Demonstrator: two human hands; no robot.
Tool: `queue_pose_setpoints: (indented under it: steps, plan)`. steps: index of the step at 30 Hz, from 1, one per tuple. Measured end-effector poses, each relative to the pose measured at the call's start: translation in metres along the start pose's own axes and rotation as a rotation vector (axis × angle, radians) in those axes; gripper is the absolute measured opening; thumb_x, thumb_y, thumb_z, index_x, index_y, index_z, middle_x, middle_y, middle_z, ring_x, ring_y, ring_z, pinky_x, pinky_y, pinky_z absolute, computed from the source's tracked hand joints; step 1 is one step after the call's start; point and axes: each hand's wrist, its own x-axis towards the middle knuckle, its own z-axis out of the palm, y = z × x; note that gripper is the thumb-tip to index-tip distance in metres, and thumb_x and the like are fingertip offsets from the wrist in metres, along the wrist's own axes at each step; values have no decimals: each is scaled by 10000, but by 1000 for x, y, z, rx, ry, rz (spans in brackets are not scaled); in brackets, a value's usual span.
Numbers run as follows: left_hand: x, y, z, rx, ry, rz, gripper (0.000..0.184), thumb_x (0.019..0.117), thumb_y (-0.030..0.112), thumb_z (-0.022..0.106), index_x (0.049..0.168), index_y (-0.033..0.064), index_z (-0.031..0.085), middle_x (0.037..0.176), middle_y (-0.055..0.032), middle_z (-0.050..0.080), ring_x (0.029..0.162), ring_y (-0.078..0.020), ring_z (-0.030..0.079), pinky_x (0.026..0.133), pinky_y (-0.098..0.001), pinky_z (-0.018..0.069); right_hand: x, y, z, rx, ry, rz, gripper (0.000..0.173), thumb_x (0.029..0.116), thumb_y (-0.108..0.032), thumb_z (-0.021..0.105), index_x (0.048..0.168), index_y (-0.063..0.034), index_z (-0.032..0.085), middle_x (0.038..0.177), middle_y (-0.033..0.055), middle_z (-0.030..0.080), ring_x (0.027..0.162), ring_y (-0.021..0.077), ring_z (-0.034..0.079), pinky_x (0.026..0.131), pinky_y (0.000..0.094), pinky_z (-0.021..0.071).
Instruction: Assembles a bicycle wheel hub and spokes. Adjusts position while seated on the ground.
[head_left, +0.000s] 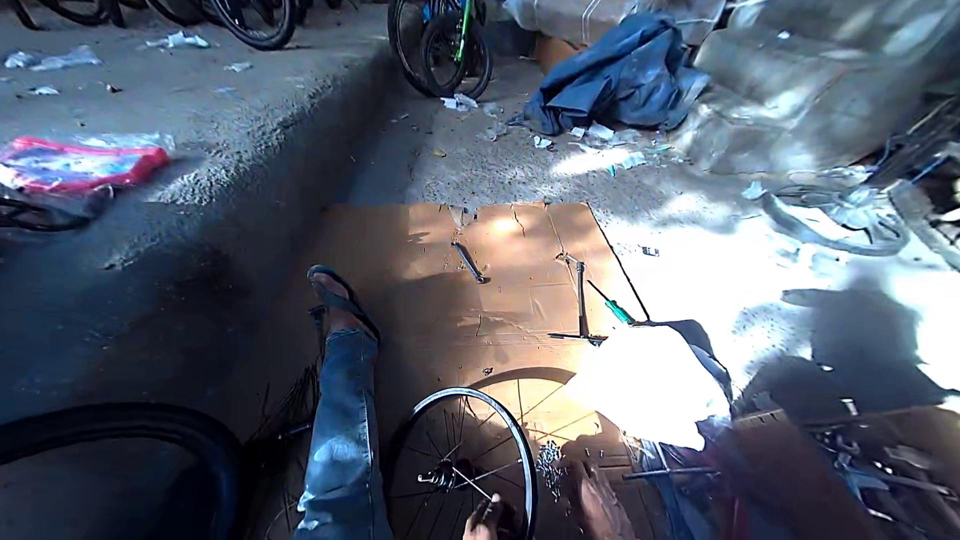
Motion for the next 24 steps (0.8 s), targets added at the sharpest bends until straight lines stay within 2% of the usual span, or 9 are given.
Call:
queue_pose_setpoints:
  steps: [3, 6, 9, 11, 13, 17, 20, 24]
  plan:
    - [0, 1, -1, -132, -12, -50, 409, 1137, 249, 301, 1076, -24, 598, 775, -90, 666, 687, -196, 667, 684, -384, 592, 2, 3, 2, -95, 16, -95, 402, 959, -93, 599, 1358, -45, 603, 1392, 221, 563, 1278, 386, 577, 1011, 519, 523]
    - [1, -1, -7, -214, -51, -71, 328, 1129, 201, 325, 1112, -20, 565, 797, -108, 663, 698, -227, 678, 702, -419, 609, 5, 2, 7, -150, 29, -148, 344, 953, -67, 592, 1291, -71, 652, 1317, 185, 616, 1187, 354, 639, 947, 498, 559]
    - [1, -1, -8, -237, -86, -62, 289, 1122, 176, 376, 1177, -45, 554, 829, -142, 672, 722, -263, 699, 727, -460, 627, 10, -5, 2, -174, -1, -126, 298, 997, -118, 543, 1269, -81, 659, 1273, 172, 642, 1105, 349, 676, 906, 502, 570]
    - [4, -4, -7, -242, -87, -39, 298, 1119, 178, 407, 1164, -64, 575, 840, -162, 682, 737, -281, 709, 736, -474, 634, 13, -11, -4, -148, -20, -82, 322, 1023, -168, 510, 1320, -113, 620, 1325, 156, 630, 1120, 343, 679, 913, 503, 571]
    - [6, -6, -5, -257, -96, -17, 296, 1116, 177, 425, 1124, -67, 591, 843, -173, 686, 751, -292, 717, 746, -485, 639, 15, -13, -5, -121, -23, -99, 343, 1030, -150, 498, 1349, -111, 622, 1362, 169, 611, 1181, 349, 651, 962, 506, 551]
    - [13, -11, -1, -336, -102, -4, 265, 1102, 171, 469, 1033, -44, 609, 873, -173, 683, 769, -295, 705, 747, -486, 628, 23, -15, -2, -140, -30, -124, 302, 1027, -147, 504, 1276, -98, 668, 1299, 167, 639, 1150, 332, 664, 945, 502, 557]
    - [14, -10, 5, -415, -95, -1, 221, 1098, 155, 474, 1024, -33, 563, 867, -187, 668, 755, -330, 708, 718, -520, 633, 25, -20, -9, -142, -49, -83, 288, 1025, -184, 515, 1250, -88, 666, 1275, 161, 656, 1130, 339, 673, 923, 513, 561]
    - [15, -9, 16, -437, -58, 43, 216, 1096, 171, 485, 1045, -21, 570, 872, -176, 673, 737, -305, 701, 687, -488, 630, 27, -17, -13, -107, -61, -29, 283, 1015, -256, 541, 1202, -106, 690, 1226, 134, 682, 1126, 326, 671, 935, 540, 546]
